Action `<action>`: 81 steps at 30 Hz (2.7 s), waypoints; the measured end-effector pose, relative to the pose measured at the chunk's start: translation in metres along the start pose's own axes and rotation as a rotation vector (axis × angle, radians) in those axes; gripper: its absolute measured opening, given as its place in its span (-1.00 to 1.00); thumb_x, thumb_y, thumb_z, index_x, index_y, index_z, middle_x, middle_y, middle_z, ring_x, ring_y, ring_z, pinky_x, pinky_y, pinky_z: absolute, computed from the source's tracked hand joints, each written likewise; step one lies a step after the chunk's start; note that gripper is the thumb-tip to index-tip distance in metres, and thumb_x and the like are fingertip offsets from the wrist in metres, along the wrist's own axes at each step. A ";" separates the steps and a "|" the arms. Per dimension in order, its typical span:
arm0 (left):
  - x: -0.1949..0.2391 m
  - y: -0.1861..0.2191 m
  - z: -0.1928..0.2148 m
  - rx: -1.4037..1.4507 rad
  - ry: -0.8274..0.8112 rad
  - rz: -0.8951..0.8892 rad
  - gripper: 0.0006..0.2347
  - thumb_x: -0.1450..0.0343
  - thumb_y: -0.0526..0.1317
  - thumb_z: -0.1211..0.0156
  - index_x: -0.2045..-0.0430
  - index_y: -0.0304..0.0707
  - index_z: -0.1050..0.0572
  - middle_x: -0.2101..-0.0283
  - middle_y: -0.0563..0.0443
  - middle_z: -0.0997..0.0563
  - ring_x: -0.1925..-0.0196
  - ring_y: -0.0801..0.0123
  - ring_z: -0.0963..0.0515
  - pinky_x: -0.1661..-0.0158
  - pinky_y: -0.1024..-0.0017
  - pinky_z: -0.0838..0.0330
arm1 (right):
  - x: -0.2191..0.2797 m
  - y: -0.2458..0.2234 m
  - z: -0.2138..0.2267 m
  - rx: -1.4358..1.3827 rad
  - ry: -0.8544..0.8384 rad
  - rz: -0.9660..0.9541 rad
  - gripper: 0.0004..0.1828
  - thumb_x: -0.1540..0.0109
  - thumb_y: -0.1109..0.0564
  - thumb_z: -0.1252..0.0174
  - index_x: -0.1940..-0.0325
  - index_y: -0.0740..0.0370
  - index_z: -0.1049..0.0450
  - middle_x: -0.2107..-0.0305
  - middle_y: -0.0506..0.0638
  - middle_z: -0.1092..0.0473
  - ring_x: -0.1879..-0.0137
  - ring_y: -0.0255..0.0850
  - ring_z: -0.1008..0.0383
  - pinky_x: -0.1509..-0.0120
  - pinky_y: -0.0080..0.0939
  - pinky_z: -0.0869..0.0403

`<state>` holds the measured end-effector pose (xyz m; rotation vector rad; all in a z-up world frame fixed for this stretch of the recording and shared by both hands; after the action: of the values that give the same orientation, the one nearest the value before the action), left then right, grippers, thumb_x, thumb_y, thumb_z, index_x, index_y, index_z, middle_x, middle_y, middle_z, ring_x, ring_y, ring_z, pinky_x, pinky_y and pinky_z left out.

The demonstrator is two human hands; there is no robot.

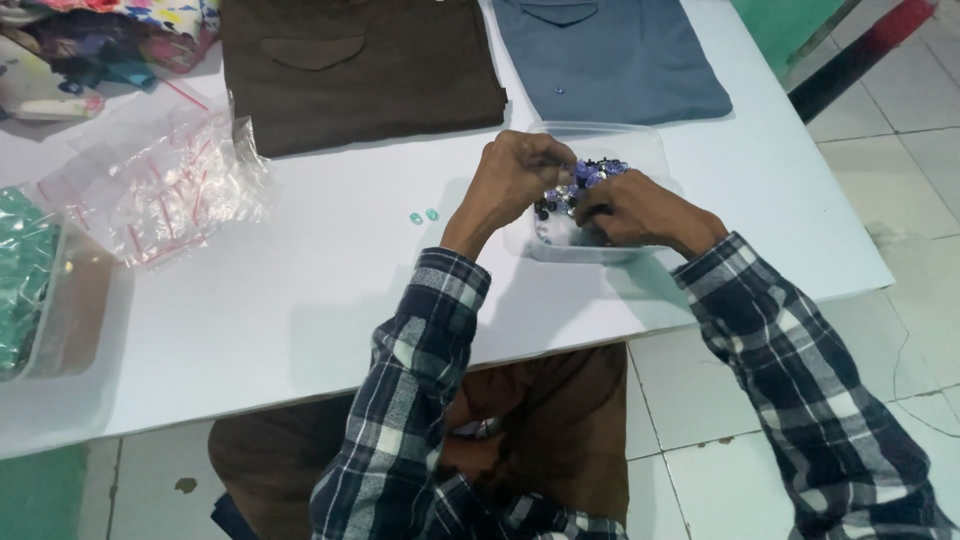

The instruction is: Counting small buttons from a container and placing them into small plastic bags for packaging.

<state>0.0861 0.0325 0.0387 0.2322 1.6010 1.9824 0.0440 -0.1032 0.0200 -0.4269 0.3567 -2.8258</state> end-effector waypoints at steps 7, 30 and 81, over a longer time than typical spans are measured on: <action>0.002 0.014 -0.001 0.170 -0.072 0.001 -0.78 -0.43 -0.30 -0.19 0.06 -0.29 -0.57 0.14 -0.32 -0.69 0.02 0.06 -0.69 -0.02 0.20 -0.57 | 0.028 0.015 0.031 -0.833 0.191 -0.057 -0.76 -0.31 0.24 -0.16 -0.04 0.36 -0.54 0.23 0.27 -0.53 0.17 -0.08 -0.61 0.12 -0.23 -0.63; -0.006 0.009 -0.035 -0.311 0.053 -0.179 -0.89 -0.35 -0.29 -0.34 0.30 -0.10 -0.63 0.36 0.01 -0.73 0.21 0.21 -0.74 0.11 0.37 -0.59 | 0.027 0.020 0.028 -1.084 0.304 -0.146 -0.75 -0.26 0.18 -0.26 0.02 0.34 -0.52 0.36 0.13 -0.52 0.28 -0.18 -0.63 0.26 -0.36 -0.64; 0.001 0.012 -0.032 -0.038 0.138 -0.194 -0.80 -0.31 -0.39 -0.35 0.23 -0.20 -0.66 0.34 -0.22 -0.72 0.23 -0.01 -0.73 0.15 0.24 -0.62 | 0.025 0.032 0.036 -0.984 0.285 -0.090 -0.74 -0.26 0.18 -0.29 0.02 0.37 -0.58 0.38 0.20 -0.51 0.26 -0.19 -0.57 0.24 -0.36 -0.60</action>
<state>0.0662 0.0052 0.0411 -0.0744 1.6025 1.9116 0.0391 -0.1481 0.0508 -0.1967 1.8263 -2.5838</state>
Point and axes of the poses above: each hand's wrist, its own x-axis away from the middle knuckle, its own z-axis out of the back of the hand, y = z × x, the point moved 8 cm from there along -x, towards the middle knuckle
